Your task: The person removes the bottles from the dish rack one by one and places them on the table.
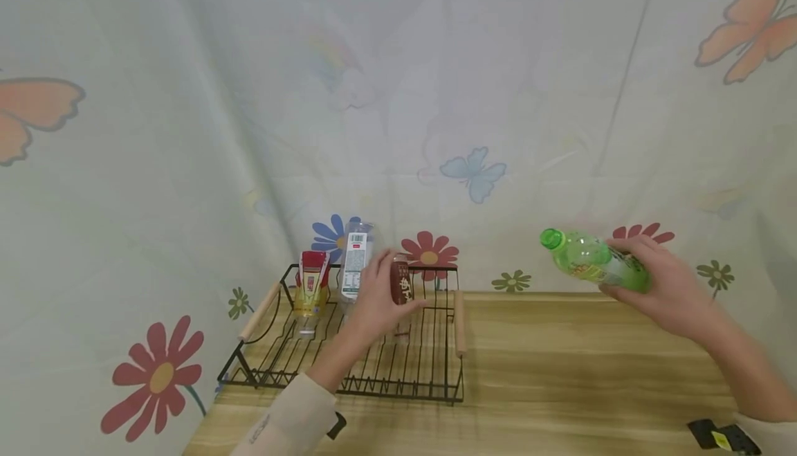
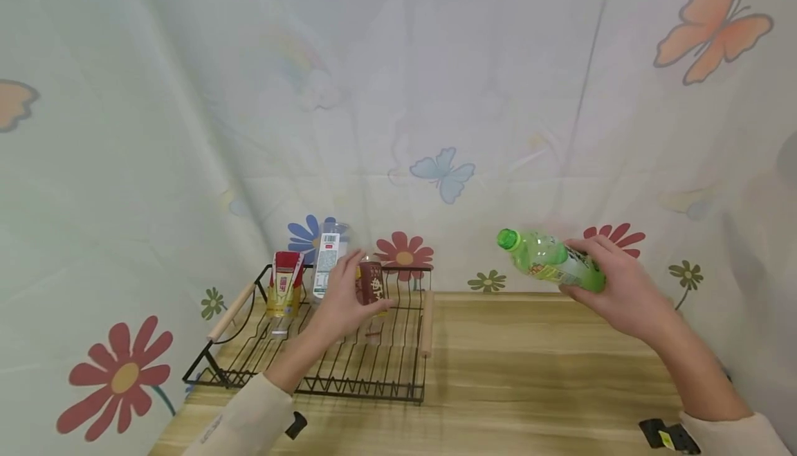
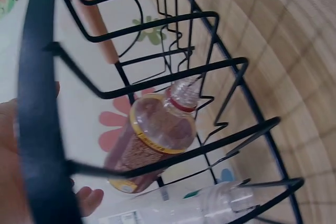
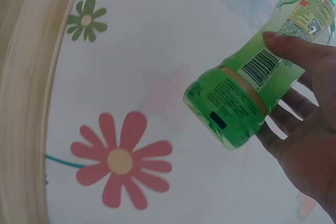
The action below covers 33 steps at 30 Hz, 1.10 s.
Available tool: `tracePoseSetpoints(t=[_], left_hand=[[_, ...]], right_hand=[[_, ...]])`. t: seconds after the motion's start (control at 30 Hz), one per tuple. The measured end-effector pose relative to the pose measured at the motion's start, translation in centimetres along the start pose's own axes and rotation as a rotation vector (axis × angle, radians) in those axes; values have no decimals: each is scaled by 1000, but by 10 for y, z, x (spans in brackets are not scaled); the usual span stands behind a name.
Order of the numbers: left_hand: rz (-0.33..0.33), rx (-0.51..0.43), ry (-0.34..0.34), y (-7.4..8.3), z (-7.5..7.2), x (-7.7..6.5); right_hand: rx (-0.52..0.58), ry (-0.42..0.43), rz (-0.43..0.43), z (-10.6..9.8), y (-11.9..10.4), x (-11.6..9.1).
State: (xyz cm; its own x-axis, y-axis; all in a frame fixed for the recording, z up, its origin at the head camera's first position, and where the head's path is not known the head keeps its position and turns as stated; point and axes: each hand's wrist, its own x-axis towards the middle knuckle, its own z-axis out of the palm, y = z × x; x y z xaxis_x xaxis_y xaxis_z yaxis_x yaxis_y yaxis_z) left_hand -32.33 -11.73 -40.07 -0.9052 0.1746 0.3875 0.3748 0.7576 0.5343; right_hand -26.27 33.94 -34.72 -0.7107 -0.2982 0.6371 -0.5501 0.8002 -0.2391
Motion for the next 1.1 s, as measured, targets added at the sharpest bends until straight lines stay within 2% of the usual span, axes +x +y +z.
tracePoseSetpoints(t=[0.1, 0.27, 0.4, 0.47, 0.63, 0.73, 0.83, 0.97, 1.1], left_hand=[[-38, -12, 0, -6, 6, 0], [-106, -16, -43, -14, 15, -1], [-116, -36, -42, -18, 18, -2], [-112, -47, -33, -18, 19, -2], [-122, -58, -20, -19, 21, -2], [-133, -67, -22, -19, 22, -2], [-126, -68, -19, -20, 25, -1], [-113, -51, -20, -21, 28, 0], [-128, -33, -30, -22, 31, 2]], right_hand=[[53, 14, 75, -4, 15, -7], [131, -24, 253, -5, 42, -21], [142, -36, 402, -5, 65, -34], [153, -3, 450, -7, 75, -40], [260, 111, 459, -13, 98, -54], [328, 148, 461, -14, 107, -62], [342, 184, 480, -12, 115, -70], [342, 224, 552, -5, 125, -80], [323, 240, 606, 3, 137, -92]])
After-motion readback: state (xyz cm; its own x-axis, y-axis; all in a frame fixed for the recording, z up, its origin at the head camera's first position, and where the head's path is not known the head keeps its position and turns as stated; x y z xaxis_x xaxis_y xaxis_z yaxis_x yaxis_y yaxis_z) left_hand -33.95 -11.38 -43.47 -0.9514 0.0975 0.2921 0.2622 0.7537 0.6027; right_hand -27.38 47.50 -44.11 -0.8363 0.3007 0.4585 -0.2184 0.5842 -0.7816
